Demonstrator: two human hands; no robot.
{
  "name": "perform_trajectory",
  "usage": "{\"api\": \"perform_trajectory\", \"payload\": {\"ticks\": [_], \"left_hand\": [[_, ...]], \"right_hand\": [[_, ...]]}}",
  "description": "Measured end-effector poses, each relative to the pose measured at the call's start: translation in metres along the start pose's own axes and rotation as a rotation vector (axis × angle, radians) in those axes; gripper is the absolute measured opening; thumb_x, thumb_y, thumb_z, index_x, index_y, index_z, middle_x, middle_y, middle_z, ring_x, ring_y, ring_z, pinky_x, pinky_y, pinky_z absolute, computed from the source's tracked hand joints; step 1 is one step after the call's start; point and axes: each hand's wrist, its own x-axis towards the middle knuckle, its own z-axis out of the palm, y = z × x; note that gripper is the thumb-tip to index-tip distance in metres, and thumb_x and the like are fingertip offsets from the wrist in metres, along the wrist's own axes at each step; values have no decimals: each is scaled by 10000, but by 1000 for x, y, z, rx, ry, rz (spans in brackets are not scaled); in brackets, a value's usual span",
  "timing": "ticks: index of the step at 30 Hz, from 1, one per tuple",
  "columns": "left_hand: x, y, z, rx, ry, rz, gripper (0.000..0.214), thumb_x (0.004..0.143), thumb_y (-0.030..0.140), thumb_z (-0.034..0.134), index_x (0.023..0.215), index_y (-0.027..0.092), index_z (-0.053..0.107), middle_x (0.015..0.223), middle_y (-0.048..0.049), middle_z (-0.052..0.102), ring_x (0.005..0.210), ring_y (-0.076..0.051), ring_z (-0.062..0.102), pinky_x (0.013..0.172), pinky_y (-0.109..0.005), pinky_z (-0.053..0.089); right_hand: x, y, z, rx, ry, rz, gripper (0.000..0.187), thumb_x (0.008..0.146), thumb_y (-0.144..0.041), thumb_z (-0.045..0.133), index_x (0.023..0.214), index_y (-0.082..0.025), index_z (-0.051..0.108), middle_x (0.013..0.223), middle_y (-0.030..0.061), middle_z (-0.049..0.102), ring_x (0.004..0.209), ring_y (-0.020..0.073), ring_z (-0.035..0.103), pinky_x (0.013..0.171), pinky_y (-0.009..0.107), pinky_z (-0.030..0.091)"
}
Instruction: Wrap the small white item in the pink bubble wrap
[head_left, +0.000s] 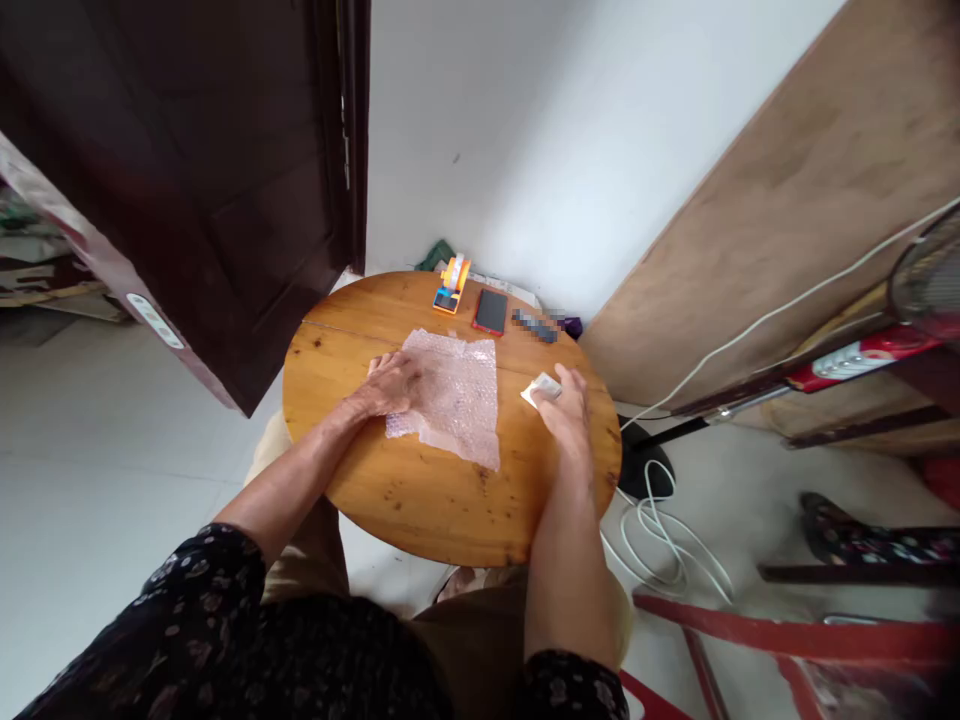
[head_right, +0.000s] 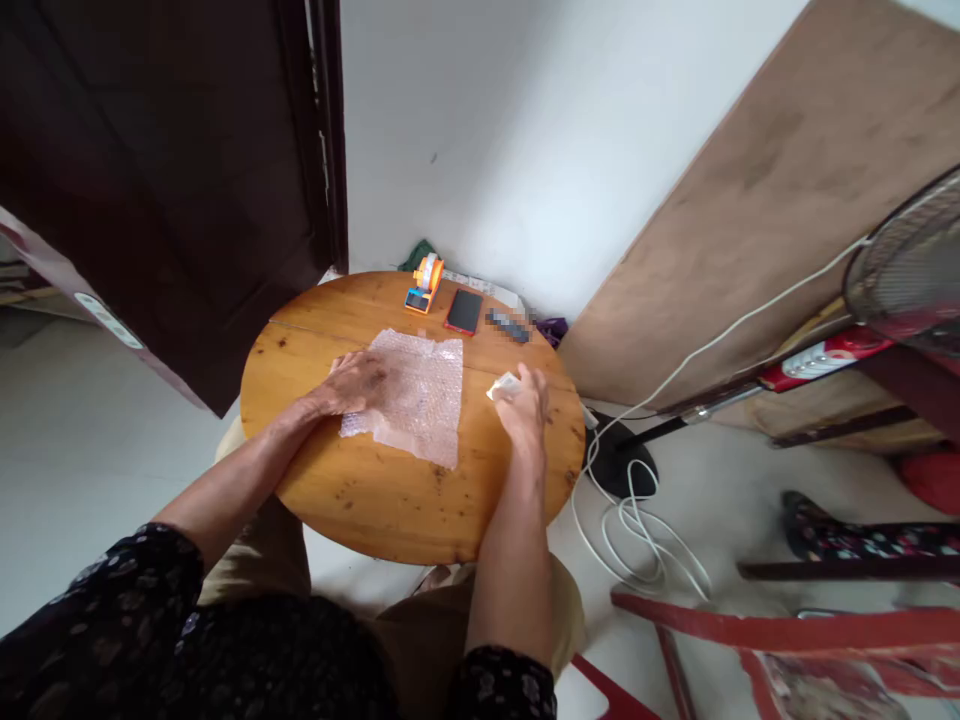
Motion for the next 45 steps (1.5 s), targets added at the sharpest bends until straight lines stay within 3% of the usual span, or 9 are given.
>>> {"api": "perform_trajectory", "payload": {"ticks": [2, 4, 9, 13, 20, 24, 29, 41, 45], "left_hand": [[-1, 2, -2, -7, 0, 25, 323, 856, 273, 583, 1159, 222, 684, 1354, -89, 589, 1300, -320, 480, 1135, -500, 345], [-2, 4, -4, -18, -4, 52, 326, 883, 276, 569, 1181, 199, 677, 1378, -104, 585, 1313, -313, 482, 1149, -500, 335], [1, 0, -3, -28, -10, 72, 410, 890, 288, 570, 1284, 212, 649, 1447, -102, 564, 1398, -321, 428, 1183, -504, 314], [7, -14, 2, 30, 20, 16, 459, 835, 335, 627, 1284, 246, 666, 1486, -99, 541, 1435, -346, 400, 1181, -518, 322], [10, -21, 7, 25, 92, -74, 438, 831, 336, 609, 1250, 239, 695, 1482, -122, 552, 1384, -354, 475, 1160, -541, 357], [8, -17, 6, -56, 177, 39, 510, 788, 306, 633, 1292, 235, 664, 1504, -101, 531, 1401, -333, 469, 1174, -513, 374], [1, -9, 4, -52, -5, 279, 477, 815, 323, 633, 1274, 199, 668, 1479, -115, 562, 1406, -307, 476, 1197, -498, 357], [-7, 6, -5, 3, -83, 301, 502, 823, 326, 639, 1309, 205, 649, 1507, -118, 530, 1425, -313, 447, 1211, -501, 304], [-8, 8, -6, 2, -113, 283, 535, 820, 328, 646, 1339, 203, 623, 1521, -124, 516, 1435, -323, 433, 1208, -521, 301]], "right_hand": [[-6, -13, 6, 88, 146, -144, 442, 794, -307, 605, 1225, -221, 647, 1443, 139, 541, 1348, 312, 509, 1147, 514, 391], [-15, -30, 14, 162, 157, -310, 362, 852, -317, 546, 1180, -226, 668, 1375, 128, 595, 1296, 287, 555, 1131, 501, 413], [-45, -65, 36, 8, -294, -614, 455, 899, -384, 574, 1316, -210, 628, 1475, 131, 554, 1356, 306, 513, 1135, 500, 393], [-54, -70, 44, -224, -472, -537, 506, 960, -410, 522, 1414, -190, 555, 1528, 134, 513, 1386, 322, 481, 1124, 521, 373], [-45, -61, 44, -241, -422, -474, 439, 994, -388, 470, 1368, -187, 580, 1475, 112, 571, 1353, 299, 511, 1104, 495, 362], [-46, -63, 44, -244, -418, -482, 429, 986, -383, 482, 1355, -193, 591, 1473, 110, 572, 1331, 298, 524, 1080, 478, 371], [-46, -65, 42, -224, -416, -481, 404, 983, -341, 480, 1338, -197, 608, 1465, 114, 579, 1332, 304, 527, 1070, 475, 385], [-38, -52, 48, -121, -332, -495, 288, 895, -212, 523, 1120, -212, 702, 1288, 99, 694, 1200, 292, 609, 1035, 470, 433], [-36, -56, 36, -73, -146, -455, 268, 895, -254, 511, 1066, -212, 713, 1346, 109, 651, 1234, 299, 574, 1067, 485, 399]]}}
